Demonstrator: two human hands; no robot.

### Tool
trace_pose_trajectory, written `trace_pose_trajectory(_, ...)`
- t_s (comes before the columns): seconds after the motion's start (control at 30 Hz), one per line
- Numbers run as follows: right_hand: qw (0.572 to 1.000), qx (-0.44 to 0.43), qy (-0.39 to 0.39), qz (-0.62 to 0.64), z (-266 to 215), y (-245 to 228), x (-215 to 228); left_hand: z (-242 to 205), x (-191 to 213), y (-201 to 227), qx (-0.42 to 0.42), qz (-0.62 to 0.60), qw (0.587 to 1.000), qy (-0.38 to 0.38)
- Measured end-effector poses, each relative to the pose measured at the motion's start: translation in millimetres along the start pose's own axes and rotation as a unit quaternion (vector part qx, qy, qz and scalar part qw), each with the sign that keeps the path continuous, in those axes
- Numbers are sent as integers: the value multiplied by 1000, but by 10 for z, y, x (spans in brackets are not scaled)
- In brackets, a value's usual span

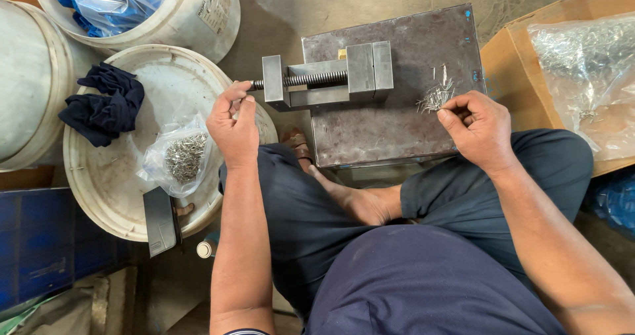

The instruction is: The person sits on the floor and uses a bench vise to assemble small metal components. They pick up metal pins and a small brass block, place them into the vise jaws, and tighten the screw mechanism to secure the parts together.

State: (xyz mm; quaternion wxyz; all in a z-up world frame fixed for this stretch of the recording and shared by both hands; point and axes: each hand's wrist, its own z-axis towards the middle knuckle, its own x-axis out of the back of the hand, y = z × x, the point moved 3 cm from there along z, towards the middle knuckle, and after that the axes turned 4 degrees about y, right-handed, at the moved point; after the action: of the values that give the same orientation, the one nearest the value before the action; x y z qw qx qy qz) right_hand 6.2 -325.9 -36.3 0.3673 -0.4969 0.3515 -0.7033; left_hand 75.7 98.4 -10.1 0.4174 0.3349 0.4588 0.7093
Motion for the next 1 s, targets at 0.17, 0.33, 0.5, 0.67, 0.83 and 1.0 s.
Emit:
trace_pose_trajectory(0.17, 1000, 7, 3, 3, -7, 12, -17, -65, 8, 114, -45, 79, 996, -11)
trace_pose_trajectory(0.33, 1000, -1, 4, 19, -27, 84, -36, -89, 12, 251, -59, 109, 992, -12)
trace_pose_trajectory(0.5, 998, -34, -6, 58, 1, 80, -50, -202, -107, 693, -208, 202, 957, 32)
trace_pose_trajectory(0.67, 865, -260, -49, 426, -31, -9, -149, -823, -830, 1096, -194, 93, 968, -129)
trace_pose_trajectory(0.83, 738, -266, -133, 605, -43, -239, -353, -1102, -1493, 816, 93, 32, 939, -330)
trace_pose_trajectory(1.0, 709, -305, -131, 622, 16, -204, -471, -1062, -1679, 425, 269, -254, 842, -393)
